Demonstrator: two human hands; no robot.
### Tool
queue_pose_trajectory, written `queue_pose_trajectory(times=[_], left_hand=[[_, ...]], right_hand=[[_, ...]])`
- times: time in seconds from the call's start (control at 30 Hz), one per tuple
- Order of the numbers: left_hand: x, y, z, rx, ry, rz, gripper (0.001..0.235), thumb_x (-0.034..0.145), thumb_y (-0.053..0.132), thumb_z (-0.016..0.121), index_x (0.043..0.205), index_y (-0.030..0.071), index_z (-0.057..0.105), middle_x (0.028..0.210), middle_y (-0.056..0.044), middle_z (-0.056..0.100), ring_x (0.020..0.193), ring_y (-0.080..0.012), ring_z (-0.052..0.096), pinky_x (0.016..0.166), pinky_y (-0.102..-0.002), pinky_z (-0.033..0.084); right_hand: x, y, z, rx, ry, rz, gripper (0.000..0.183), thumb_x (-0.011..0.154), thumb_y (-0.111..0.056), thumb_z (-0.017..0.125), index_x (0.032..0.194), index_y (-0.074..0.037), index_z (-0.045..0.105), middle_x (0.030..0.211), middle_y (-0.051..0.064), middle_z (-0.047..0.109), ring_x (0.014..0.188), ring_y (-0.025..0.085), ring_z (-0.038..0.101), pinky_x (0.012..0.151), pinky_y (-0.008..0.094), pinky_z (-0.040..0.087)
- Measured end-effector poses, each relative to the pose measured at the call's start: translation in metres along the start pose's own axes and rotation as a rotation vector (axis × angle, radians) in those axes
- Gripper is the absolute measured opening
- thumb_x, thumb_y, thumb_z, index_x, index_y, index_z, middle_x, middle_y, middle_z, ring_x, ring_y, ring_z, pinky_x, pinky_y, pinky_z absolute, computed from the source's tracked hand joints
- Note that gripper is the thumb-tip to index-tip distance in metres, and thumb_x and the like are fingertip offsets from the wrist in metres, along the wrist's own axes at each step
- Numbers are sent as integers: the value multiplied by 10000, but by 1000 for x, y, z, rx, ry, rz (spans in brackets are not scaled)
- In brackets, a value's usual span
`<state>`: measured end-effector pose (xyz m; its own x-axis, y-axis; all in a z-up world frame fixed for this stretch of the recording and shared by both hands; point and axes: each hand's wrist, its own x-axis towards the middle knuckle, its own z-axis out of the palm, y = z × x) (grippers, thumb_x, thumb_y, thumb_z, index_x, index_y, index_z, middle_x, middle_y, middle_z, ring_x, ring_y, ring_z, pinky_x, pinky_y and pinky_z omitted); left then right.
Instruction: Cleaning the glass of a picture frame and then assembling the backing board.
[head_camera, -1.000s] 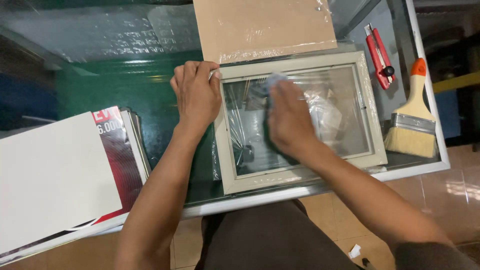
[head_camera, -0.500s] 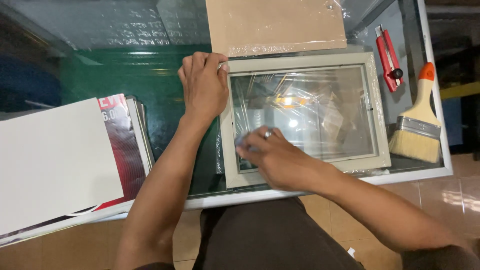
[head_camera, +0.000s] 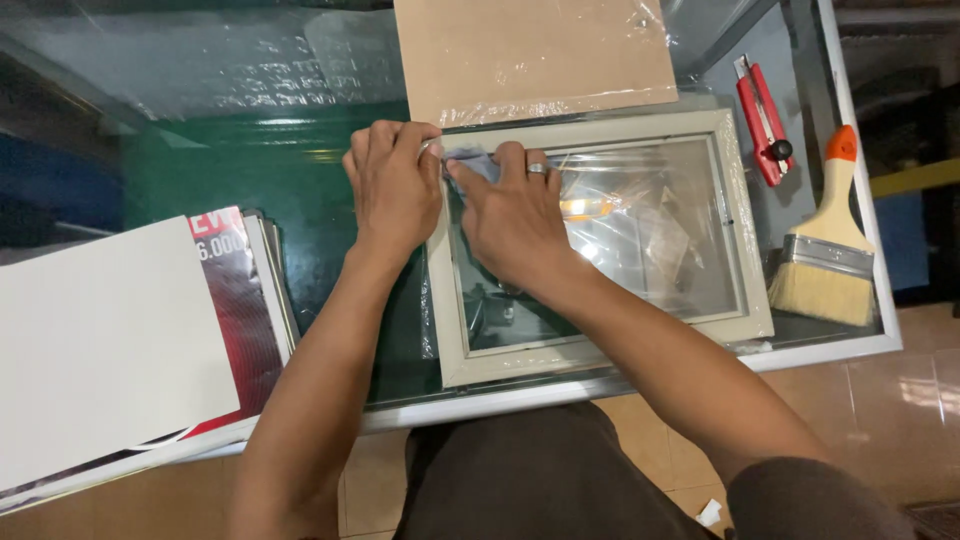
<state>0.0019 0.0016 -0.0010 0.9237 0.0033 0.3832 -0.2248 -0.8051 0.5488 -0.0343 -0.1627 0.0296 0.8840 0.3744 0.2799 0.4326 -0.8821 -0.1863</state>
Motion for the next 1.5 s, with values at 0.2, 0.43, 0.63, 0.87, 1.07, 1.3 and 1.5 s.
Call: queue_pose_trajectory(times=[0.2,0.43,0.63,0.87,1.07,1.3,1.5], left_hand=[[-1,2,-3,12,-34,11,142,973,238,677,1114,225,683,1066,-39,551,1134,-310,499,991,-471,366],[-1,3,-2,21,-19,3,93,976,220,683,1068,221,679,1051,-37,556,1126,-318,511,985,-463,371],[-2,3,1,18,-30,-11,102,977,215,692,1076,234,677,1060,-24,557,1133,-307,508,983,-459,366],[-1,14,-9,38,-5,49,124,990,140,662,1113,129,657,1075,-95,550,1070,-325,481,966,-457,337],[0,18,-12,47,2,98,159,984,76,638,1140,70,670,1100,-140,562,1023,-330,465,928,-447,338],[-1,7,-2,-9,10,21,127,964,162,683,1075,154,623,1040,-51,513,1106,-326,479,1005,-479,327],[-1,4,-2,-1,-3,8,125,970,194,682,1085,188,634,1062,-20,518,1125,-298,478,1004,-457,330]], right_hand=[[-36,75,-25,-93,-2,105,500,822,-217,634,1310,-221,746,1014,141,493,838,528,602,663,578,488],[-62,174,-89,-288,-192,418,518,868,-212,653,1379,-186,736,1068,275,571,943,599,646,756,589,548],[-48,206,-91,-289,-366,632,403,955,-383,602,1301,-254,763,1115,301,598,1001,582,667,757,639,564],[-91,142,-160,-415,-827,523,423,916,-308,535,1259,-158,732,1200,262,624,1078,478,669,874,559,576],[-136,144,-187,-390,-1077,505,387,958,-263,473,1288,-280,675,1339,105,565,1264,312,587,1035,460,569],[-123,146,-121,65,-415,-126,227,768,-145,631,969,-126,735,944,158,650,957,437,666,862,512,557],[-57,-5,-32,302,-100,-500,282,728,-150,664,996,-147,573,995,92,511,915,381,601,813,452,513]])
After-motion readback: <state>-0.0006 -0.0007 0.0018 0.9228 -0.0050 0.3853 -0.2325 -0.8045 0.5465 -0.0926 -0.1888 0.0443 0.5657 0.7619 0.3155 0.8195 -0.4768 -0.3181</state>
